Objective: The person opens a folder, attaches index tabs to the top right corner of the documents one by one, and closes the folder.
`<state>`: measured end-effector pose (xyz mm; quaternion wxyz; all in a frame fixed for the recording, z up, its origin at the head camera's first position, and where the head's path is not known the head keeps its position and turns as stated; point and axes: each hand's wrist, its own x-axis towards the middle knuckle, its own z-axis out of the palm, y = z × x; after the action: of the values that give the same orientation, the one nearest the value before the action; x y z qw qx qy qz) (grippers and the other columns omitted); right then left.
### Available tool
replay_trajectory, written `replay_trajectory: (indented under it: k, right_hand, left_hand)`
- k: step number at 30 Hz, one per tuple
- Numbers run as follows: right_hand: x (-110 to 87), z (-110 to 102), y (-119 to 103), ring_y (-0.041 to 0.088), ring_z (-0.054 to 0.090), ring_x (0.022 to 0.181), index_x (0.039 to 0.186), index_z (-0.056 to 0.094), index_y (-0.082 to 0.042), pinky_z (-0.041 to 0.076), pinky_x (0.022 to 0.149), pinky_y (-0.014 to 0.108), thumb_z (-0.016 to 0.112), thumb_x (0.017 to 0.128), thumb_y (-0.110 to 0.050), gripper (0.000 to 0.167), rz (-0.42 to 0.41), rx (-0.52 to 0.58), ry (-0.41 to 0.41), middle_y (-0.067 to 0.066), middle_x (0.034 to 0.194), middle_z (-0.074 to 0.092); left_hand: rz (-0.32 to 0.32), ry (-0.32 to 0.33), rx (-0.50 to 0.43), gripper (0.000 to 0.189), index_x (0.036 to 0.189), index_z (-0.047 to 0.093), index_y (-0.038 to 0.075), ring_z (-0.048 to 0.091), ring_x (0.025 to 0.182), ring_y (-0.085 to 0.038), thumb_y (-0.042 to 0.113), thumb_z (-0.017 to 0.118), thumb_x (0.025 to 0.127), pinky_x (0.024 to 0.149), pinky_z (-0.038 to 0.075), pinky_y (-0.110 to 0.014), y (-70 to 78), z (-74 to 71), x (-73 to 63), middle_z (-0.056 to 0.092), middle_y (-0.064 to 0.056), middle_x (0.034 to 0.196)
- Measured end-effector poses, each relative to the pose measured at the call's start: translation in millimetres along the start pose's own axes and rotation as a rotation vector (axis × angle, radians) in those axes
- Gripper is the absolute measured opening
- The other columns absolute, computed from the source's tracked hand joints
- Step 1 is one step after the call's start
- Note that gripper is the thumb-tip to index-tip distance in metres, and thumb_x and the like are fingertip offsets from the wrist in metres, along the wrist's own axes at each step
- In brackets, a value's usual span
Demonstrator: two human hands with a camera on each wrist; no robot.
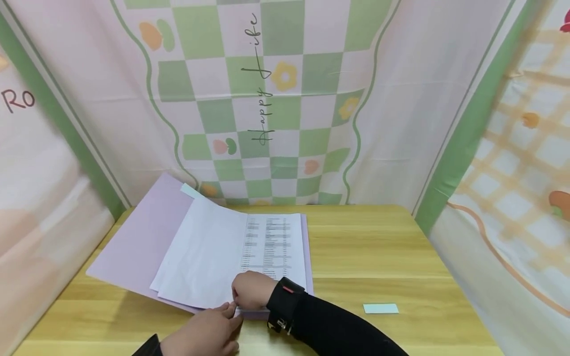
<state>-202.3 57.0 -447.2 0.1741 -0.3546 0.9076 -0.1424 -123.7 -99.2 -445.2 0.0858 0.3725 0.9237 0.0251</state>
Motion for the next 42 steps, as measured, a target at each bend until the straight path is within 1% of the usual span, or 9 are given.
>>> replay_trajectory:
  k: [6,10,19,25,28,31,34,37,42]
  right_hand:
    - [-30.5,-1,13,0.005,0.055,0.072,0.083,0.069,-0.019,0.048,0.071,0.026,0.068,0.089,-0.015,0.008,0.037,-0.07,0.043,-0.013,0.076,0.059]
    - [-62.2,-6,32,0.007,0.052,0.066,0.076,0.069,-0.018,0.047,0.063,0.029,0.069,0.085,-0.012,0.011,0.054,-0.115,0.102,-0.01,0.072,0.057]
    - [-148.8,-21,108,0.008,0.041,0.062,0.075,0.06,-0.022,0.039,0.058,0.03,0.069,0.089,-0.014,0.018,0.15,-0.119,0.184,-0.01,0.072,0.045]
    - [-212.0,-35,164,0.006,0.042,0.069,0.092,0.067,-0.02,0.039,0.062,0.031,0.072,0.09,-0.022,0.005,0.183,-0.031,0.128,-0.009,0.083,0.048]
    - [-237.6,-39,174,0.008,0.044,0.075,0.111,0.069,-0.013,0.042,0.066,0.031,0.077,0.087,-0.027,0.029,0.237,0.064,0.07,-0.004,0.096,0.052]
    - [-252.4,-34,174,0.008,0.045,0.076,0.119,0.066,-0.009,0.043,0.066,0.03,0.08,0.084,-0.025,0.041,0.258,0.096,0.059,-0.002,0.1,0.05]
    - [-258.2,-25,172,0.004,0.043,0.072,0.107,0.066,-0.016,0.041,0.063,0.027,0.079,0.084,-0.02,0.027,0.231,0.03,0.111,-0.006,0.093,0.048]
    - [-260.6,-16,172,0.002,0.04,0.069,0.093,0.061,-0.022,0.039,0.06,0.026,0.077,0.085,-0.014,0.02,0.218,-0.029,0.179,-0.011,0.085,0.045]
    - [-265.2,-11,182,0.004,0.038,0.066,0.084,0.054,-0.02,0.035,0.058,0.026,0.073,0.084,-0.009,0.022,0.28,-0.05,0.232,-0.008,0.079,0.043]
  left_hand:
    - [-0.015,0.036,0.058,0.029,0.094,0.071,0.014,0.064,0.096,-0.02,0.042,0.07,0.087,0.078,0.05,-0.039,4.0,-2.0,2.4,0.069,-0.008,0.106]
    - [-0.044,0.011,0.015,0.026,0.082,0.067,0.017,0.059,0.079,-0.015,0.042,0.071,0.088,0.074,0.047,-0.036,5.8,-3.2,6.3,0.068,-0.003,0.092]
    - [-0.079,-0.021,-0.002,0.027,0.078,0.065,0.017,0.047,0.068,-0.012,0.04,0.071,0.088,0.07,0.045,-0.035,8.3,-3.8,8.0,0.053,0.004,0.072]
    - [-0.052,-0.013,-0.022,0.026,0.076,0.064,0.018,0.047,0.065,-0.011,0.039,0.07,0.089,0.066,0.044,-0.034,4.9,-5.1,8.4,0.05,0.005,0.07]
    - [-0.026,0.0,-0.074,0.026,0.072,0.062,0.019,0.044,0.063,-0.009,0.037,0.069,0.089,0.061,0.042,-0.031,0.1,-6.5,6.8,0.048,0.007,0.068]
    - [-0.012,0.012,-0.103,0.026,0.07,0.061,0.018,0.044,0.064,-0.008,0.034,0.07,0.088,0.061,0.041,-0.029,-3.5,-5.7,4.4,0.048,0.008,0.069]
    - [-0.01,0.017,-0.08,0.027,0.07,0.064,0.016,0.052,0.069,-0.01,0.034,0.07,0.088,0.066,0.046,-0.03,-4.4,-4.1,2.6,0.059,0.006,0.077]
    - [-0.028,0.026,-0.102,0.028,0.075,0.061,0.014,0.056,0.071,-0.01,0.035,0.07,0.09,0.068,0.049,-0.03,-3.9,-2.0,1.5,0.06,0.005,0.079]
    - [-0.038,0.073,-0.197,0.026,0.083,0.055,0.015,0.045,0.063,-0.005,0.035,0.068,0.093,0.062,0.044,-0.027,-3.8,-2.1,0.6,0.047,0.01,0.072]
